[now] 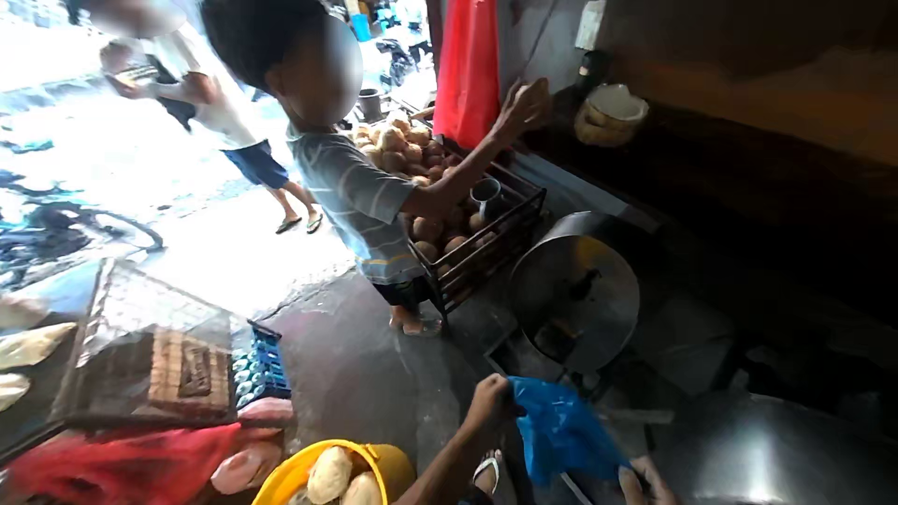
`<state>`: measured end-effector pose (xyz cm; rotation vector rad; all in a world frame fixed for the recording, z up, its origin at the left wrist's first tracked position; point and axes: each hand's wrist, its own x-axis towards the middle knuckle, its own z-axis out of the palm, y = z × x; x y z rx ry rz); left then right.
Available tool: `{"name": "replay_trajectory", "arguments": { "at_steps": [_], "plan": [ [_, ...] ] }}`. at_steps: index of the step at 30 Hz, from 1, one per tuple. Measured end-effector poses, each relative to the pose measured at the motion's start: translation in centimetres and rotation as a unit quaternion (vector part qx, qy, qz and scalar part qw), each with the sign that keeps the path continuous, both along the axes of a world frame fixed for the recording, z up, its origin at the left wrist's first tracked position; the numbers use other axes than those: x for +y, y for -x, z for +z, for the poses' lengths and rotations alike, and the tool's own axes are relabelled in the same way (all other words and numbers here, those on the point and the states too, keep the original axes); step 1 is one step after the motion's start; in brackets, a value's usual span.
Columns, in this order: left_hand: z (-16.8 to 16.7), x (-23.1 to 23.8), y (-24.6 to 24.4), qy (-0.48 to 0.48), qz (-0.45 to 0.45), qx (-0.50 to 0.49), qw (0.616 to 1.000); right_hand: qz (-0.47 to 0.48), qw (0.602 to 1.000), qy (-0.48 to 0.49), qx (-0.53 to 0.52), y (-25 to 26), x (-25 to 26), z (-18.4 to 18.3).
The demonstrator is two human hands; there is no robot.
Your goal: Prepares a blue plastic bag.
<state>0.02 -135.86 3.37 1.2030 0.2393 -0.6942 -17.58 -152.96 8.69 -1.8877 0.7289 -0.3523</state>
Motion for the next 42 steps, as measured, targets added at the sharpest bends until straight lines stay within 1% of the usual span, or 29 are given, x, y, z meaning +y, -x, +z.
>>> {"name": "replay_trajectory", "arguments": {
  "at_steps": [2, 4, 6, 7, 8, 9, 10, 11, 12, 14, 15, 17, 20, 21, 23, 24, 25, 27, 28, 29, 30, 31, 32, 34, 35, 37, 39, 40, 42],
  "plan": [
    [0.1, -0.1, -1.1, 0.013, 0.063, 0.048, 0.997, -0.023, 0.998, -0.019, 0.047, 1.7, -0.6, -1.2],
    [0.4, -0.4, -1.7, 0.018, 0.053, 0.055, 0.997, -0.022, 0.991, -0.053, 0.118, 3.5, -0.7, -3.5],
    [0.5, -1.1, -1.3, -0.005, -0.019, 0.009, 1.0, -0.01, 0.98, -0.078, 0.183, 4.9, -0.1, -5.4],
    [0.4, -1.7, -1.1, -0.034, -0.076, -0.042, 0.996, -0.011, 0.979, -0.074, 0.188, 5.2, 0.3, -5.6],
    [0.3, -2.3, -1.0, -0.075, -0.139, -0.112, 0.981, -0.014, 0.984, -0.046, 0.17, 5.1, 0.6, -5.3],
    [0.5, -2.9, -1.0, -0.12, -0.205, -0.189, 0.953, -0.012, 0.99, -0.001, 0.137, 4.6, 0.9, -4.8],
    [1.0, -3.4, -0.7, -0.163, -0.272, -0.252, 0.914, 0.002, 0.993, 0.043, 0.109, 3.8, 1.2, -4.1],
    [2.0, -4.1, -0.2, -0.199, -0.341, -0.294, 0.87, 0.026, 0.992, 0.077, 0.095, 2.7, 1.6, -3.0],
    [3.4, -4.8, 0.3, -0.223, -0.415, -0.318, 0.823, 0.052, 0.988, 0.104, 0.106, 1.3, 1.9, -1.7],
    [5.9, -6.1, 1.6, -0.226, -0.531, -0.347, 0.739, 0.081, 0.976, 0.13, 0.155, -0.6, 2.0, -0.2],
    [6.6, -6.2, 2.0, -0.227, -0.565, -0.358, 0.708, 0.084, 0.972, 0.137, 0.169, -1.0, 1.5, -0.3],
    [6.9, -5.3, 2.0, -0.244, -0.591, -0.386, 0.665, 0.086, 0.96, 0.142, 0.227, -0.9, 0.1, -0.9],
    [3.3, -2.5, 1.2, -0.314, -0.565, -0.438, 0.624, 0.106, 0.933, 0.107, 0.328, 1.0, -1.6, -2.0],
    [1.7, -1.3, 0.9, -0.339, -0.553, -0.44, 0.621, 0.116, 0.928, 0.097, 0.342, 1.9, -1.7, -2.5],
    [-0.5, 1.0, 0.4, -0.372, -0.544, -0.397, 0.638, 0.122, 0.932, 0.07, 0.333, 3.2, -1.7, -3.7],
    [-1.0, 2.0, 0.2, -0.371, -0.543, -0.361, 0.661, 0.113, 0.946, 0.051, 0.3, 3.6, -1.7, -4.2],
    [-1.2, 2.7, 0.1, -0.355, -0.534, -0.322, 0.697, 0.095, 0.962, 0.022, 0.254, 3.6, -1.5, -4.3],
    [-1.0, 3.2, 0.3, -0.289, -0.49, -0.257, 0.781, 0.037, 0.985, -0.063, 0.154, 2.8, -0.6, -4.0],
    [-0.6, 2.8, 0.5, -0.251, -0.463, -0.241, 0.815, 0.003, 0.988, -0.118, 0.104, 1.9, -0.1, -3.5],
    [-0.3, 2.0, 0.7, -0.217, -0.442, -0.238, 0.837, -0.032, 0.984, -0.168, 0.054, 0.9, 0.2, -3.1],
    [0.2, 0.9, 0.8, -0.186, -0.43, -0.245, 0.849, -0.067, 0.975, -0.211, 0.008, -0.1, 0.5, -2.6],
    [1.0, -0.2, 0.7, -0.16, -0.431, -0.259, 0.85, -0.102, 0.963, -0.247, -0.031, -1.1, 0.5, -1.9],
    [1.7, -1.2, 0.5, -0.15, -0.446, -0.279, 0.837, -0.135, 0.95, -0.275, -0.065, -1.9, 0.2, -0.9],
    [2.7, -2.3, 0.0, -0.159, -0.496, -0.319, 0.792, -0.168, 0.929, -0.303, -0.125, -2.2, -1.1, 0.9],
    [2.6, -2.3, -0.3, -0.174, -0.515, -0.335, 0.77, -0.159, 0.928, -0.302, -0.15, -1.7, -2.1, 1.3],
    [1.0, -1.2, -0.7, -0.224, -0.517, -0.356, 0.746, -0.107, 0.949, -0.249, -0.162, 0.1, -4.0, 1.2],
    [-0.1, 0.4, -0.6, -0.3, -0.488, -0.339, 0.746, -0.06, 0.975, -0.175, -0.125, 2.4, -4.9, 0.6],
    [0.1, 1.0, -0.2, -0.347, -0.467, -0.315, 0.75, -0.047, 0.98, -0.162, -0.109, 3.6, -5.0, 0.5],
    [0.9, 2.2, 1.4, -0.421, -0.419, -0.251, 0.764, -0.042, 0.972, -0.2, -0.116, 5.9, -4.5, 0.1]
  ]
}}
